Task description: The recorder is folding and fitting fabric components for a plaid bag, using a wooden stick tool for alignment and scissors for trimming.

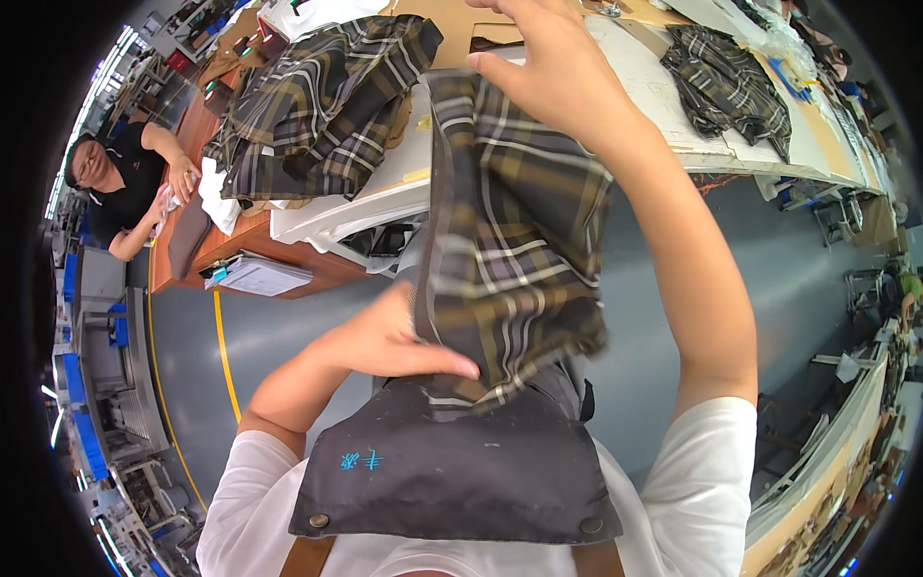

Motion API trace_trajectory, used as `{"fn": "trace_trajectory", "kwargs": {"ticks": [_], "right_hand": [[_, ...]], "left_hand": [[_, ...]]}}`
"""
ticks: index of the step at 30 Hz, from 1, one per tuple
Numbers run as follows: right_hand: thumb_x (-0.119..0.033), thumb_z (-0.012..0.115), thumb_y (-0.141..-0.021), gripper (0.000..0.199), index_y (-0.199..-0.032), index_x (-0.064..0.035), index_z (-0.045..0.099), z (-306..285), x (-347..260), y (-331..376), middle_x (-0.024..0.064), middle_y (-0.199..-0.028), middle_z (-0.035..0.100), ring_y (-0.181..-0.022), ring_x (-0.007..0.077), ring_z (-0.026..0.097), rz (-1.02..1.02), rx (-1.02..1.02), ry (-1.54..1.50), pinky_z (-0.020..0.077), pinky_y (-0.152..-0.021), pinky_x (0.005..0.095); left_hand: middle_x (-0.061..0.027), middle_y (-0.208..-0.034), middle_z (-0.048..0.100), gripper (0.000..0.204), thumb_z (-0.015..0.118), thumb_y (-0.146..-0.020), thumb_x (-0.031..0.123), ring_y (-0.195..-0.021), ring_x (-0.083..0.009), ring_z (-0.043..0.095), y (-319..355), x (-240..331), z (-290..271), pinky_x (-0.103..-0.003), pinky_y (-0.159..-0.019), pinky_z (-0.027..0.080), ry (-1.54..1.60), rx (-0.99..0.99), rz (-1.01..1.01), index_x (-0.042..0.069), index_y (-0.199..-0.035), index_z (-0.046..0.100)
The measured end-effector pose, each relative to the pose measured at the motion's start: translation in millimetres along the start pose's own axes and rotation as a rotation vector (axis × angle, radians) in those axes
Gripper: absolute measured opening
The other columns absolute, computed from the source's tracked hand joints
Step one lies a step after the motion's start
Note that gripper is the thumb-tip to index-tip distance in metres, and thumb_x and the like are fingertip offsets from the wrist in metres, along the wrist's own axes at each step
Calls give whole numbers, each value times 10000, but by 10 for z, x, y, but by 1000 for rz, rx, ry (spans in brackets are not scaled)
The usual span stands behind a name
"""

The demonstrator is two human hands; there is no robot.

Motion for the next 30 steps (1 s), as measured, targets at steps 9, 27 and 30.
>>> {"fn": "trace_trajectory", "kwargs": {"ticks": [9,27,30], "right_hand": [[-198,713,-697,400,-1018,-9,568,-522,-548,648,38,-984,574,-921,152,534,359,-224,-792,403,-802,275],[26,657,-718,116,-812,2,592,467,-192,1238,86,-767,584,-683,168,554,371,-175,-704,435,-613,263],[32,647,-731,91,-789,5,582,577,-88,1394,90,-751,582,-670,161,546,426,-135,-765,428,-605,259]], "left_hand": [[-94,-1086,569,626,748,-677,146,-992,-179,565,-91,-2,-71,-297,-883,429,1158,192,-159,-13,-1194,432],[-72,-900,604,207,586,-745,-41,-855,-134,562,111,-856,118,-261,-763,447,1598,588,-434,-30,-951,579],[-103,-909,601,217,537,-750,-50,-869,-181,578,194,-1113,183,-304,-792,458,1723,603,-358,-28,-966,549]]}}
Point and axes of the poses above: each hand's wrist, its own y-axis away from the middle knuckle, its own z-axis out of the palm, x = y × z, the point moved 6 cm from there along -y, towards the middle knuckle
